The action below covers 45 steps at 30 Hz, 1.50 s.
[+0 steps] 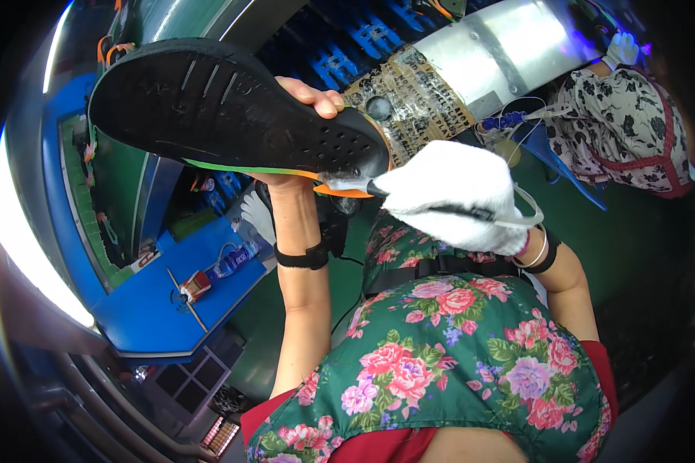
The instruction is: Applying adhesive or primer to the bottom of shoe soles using a brush.
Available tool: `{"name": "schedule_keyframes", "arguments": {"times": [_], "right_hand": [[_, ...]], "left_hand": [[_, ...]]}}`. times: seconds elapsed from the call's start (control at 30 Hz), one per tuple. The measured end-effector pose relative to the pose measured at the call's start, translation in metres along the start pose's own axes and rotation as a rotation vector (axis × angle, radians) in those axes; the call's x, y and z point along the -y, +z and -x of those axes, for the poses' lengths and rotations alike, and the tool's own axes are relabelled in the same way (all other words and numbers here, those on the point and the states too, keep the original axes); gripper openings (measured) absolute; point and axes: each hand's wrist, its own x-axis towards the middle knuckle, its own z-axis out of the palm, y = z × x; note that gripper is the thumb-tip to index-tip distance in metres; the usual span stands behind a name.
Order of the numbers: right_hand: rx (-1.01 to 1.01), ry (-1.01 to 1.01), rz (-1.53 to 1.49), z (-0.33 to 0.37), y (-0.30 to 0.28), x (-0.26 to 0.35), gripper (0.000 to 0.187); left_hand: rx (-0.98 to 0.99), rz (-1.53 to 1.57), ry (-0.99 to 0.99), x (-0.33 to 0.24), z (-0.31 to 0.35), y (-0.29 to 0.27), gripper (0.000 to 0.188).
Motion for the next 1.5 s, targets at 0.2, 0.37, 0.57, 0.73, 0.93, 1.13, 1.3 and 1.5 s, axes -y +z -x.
{"name": "schedule_keyframes", "arguments": {"times": [0.2,0.37,0.57,0.73,0.93,1.13,1.3,1.5], "right_hand": [[0.021,-0.105,0.114,-0.004,-0.001,-0.005,0.026],[0.052,-0.149,0.183,-0.002,0.003,-0.01,0.027],[0.045,-0.184,0.182,-0.004,0.022,-0.002,0.027],[-0.028,-0.072,0.154,-0.003,0.009,0.011,0.031],[-0.029,-0.089,0.059,0.017,0.018,0.004,0.027],[-0.13,0.015,0.183,0.039,0.006,0.002,0.025],[-0.153,0.011,0.225,0.054,0.017,0.001,0.024],[-0.137,-0.016,-0.022,0.057,0.009,-0.004,0.026]], "left_hand": [[0.019,-0.034,-0.009,0.0,-0.007,-0.01,0.073],[0.026,-0.034,0.008,0.0,-0.009,-0.017,0.073],[-0.001,-0.005,0.015,0.009,-0.006,-0.022,0.083],[0.028,0.047,0.018,0.012,-0.005,-0.015,0.09],[0.055,0.082,-0.057,0.017,0.005,-0.009,0.092],[0.076,0.086,-0.059,0.022,0.015,-0.007,0.089],[0.029,0.096,-0.11,0.025,0.026,-0.001,0.089],[0.149,0.005,-0.202,0.028,0.027,0.008,0.071]]}}
